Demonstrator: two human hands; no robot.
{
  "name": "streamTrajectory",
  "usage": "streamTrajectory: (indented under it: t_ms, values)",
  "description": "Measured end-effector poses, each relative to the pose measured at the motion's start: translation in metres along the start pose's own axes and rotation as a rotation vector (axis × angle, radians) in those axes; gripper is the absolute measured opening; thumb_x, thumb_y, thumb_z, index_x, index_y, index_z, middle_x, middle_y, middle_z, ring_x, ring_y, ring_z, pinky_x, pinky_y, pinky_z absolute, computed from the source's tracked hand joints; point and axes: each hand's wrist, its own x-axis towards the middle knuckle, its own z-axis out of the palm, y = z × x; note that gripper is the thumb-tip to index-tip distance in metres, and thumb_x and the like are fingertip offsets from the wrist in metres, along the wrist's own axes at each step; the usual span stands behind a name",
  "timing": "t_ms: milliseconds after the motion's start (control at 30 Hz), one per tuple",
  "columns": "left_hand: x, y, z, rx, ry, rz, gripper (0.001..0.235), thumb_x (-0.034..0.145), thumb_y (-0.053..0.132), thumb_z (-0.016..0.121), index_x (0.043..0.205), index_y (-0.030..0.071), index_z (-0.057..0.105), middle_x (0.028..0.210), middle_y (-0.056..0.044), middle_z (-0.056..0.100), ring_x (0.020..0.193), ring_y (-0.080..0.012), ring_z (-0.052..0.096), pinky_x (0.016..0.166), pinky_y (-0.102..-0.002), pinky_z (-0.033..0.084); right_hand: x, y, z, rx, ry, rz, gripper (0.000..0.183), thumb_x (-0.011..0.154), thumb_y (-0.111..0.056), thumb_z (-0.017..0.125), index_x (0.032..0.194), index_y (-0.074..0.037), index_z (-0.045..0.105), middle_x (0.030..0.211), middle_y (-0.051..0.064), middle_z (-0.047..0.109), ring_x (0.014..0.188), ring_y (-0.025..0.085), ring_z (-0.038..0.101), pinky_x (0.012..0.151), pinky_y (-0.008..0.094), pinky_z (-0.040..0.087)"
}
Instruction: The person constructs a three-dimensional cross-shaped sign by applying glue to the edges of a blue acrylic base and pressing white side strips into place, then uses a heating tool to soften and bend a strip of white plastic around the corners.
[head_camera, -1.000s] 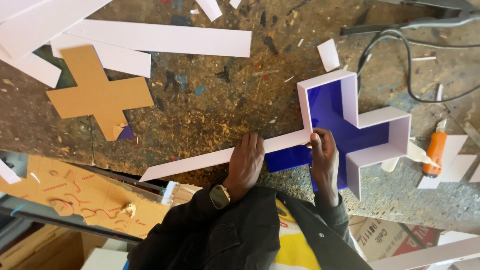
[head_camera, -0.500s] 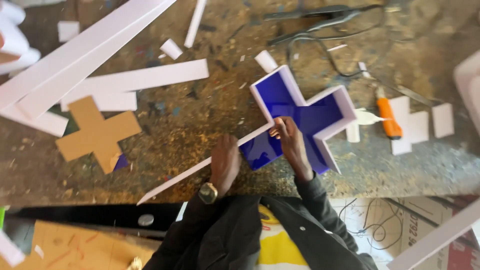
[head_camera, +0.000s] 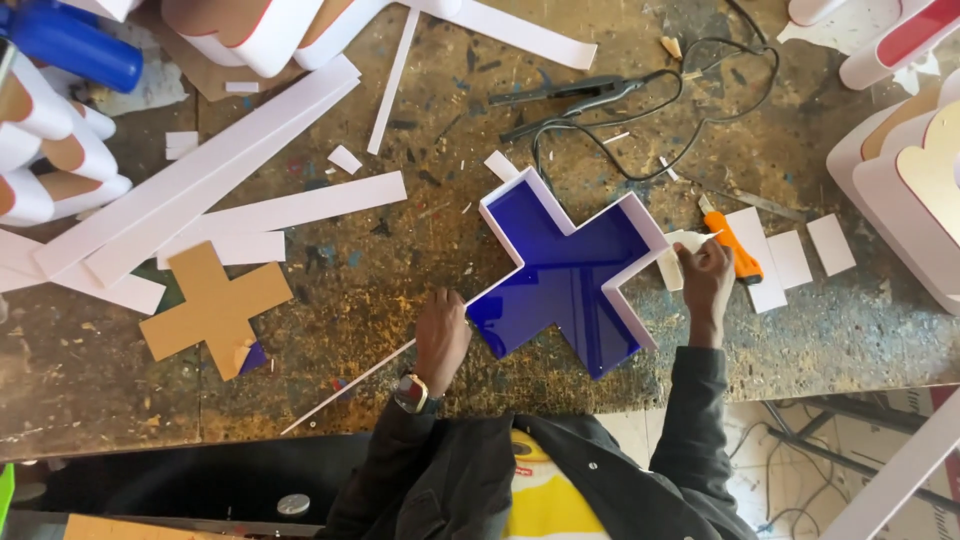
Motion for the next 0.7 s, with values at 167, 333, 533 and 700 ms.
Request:
streamTrajectory:
  t_ms: [167, 333, 533, 700]
  values:
    - [0.005, 0.003, -0.008, -0.022, -0.021, -0.034, 0.003, 0.096, 0.007, 0.068, 0.099, 0.009, 0.069, 0.103, -0.01, 0.072, 0.098, -0.0262, 0.075, 0.075, -0.036, 0.064, -0.044, -0.082, -0.021, 0.679, 0.341, 0.019, 0.07, 0.124, -0.036, 0.083, 0.158, 0.008, 0.04, 0.131, 0.033, 0.065, 0.118, 0.033, 0.066, 0.104, 0.045, 0.058]
    - [0.003, 0.002, -0.004, -0.002, -0.023, -0.021, 0.003, 0.096, 0.009, 0.068, 0.099, 0.009, 0.069, 0.104, -0.009, 0.072, 0.1, -0.0267, 0.076, 0.074, -0.036, 0.065, -0.131, -0.201, -0.032, 0.379, 0.03, -0.003, 0.046, 0.098, -0.007, 0.099, 0.125, 0.0, 0.063, 0.091, 0.027, 0.072, 0.083, 0.03, 0.074, 0.063, 0.043, 0.055]
    - [0.004, -0.001, -0.012, -0.073, -0.084, -0.026, 0.007, 0.103, 0.015, 0.071, 0.101, 0.008, 0.068, 0.104, -0.01, 0.071, 0.1, -0.0283, 0.075, 0.069, -0.04, 0.066, -0.167, -0.229, 0.001, 0.42, -0.503, 0.356, 0.051, 0.093, -0.064, 0.088, 0.113, -0.017, 0.08, 0.075, 0.006, 0.082, 0.062, 0.017, 0.076, 0.06, 0.037, 0.058]
    - [0.004, -0.002, -0.001, -0.11, -0.042, -0.037, 0.01, 0.102, 0.017, 0.074, 0.1, 0.008, 0.07, 0.105, -0.011, 0.072, 0.104, -0.0323, 0.076, 0.071, -0.044, 0.067, -0.168, -0.222, 0.021, 0.351, -0.494, 0.312, 0.058, 0.09, -0.077, 0.083, 0.102, -0.021, 0.075, 0.07, 0.008, 0.075, 0.077, 0.028, 0.079, 0.076, 0.042, 0.055]
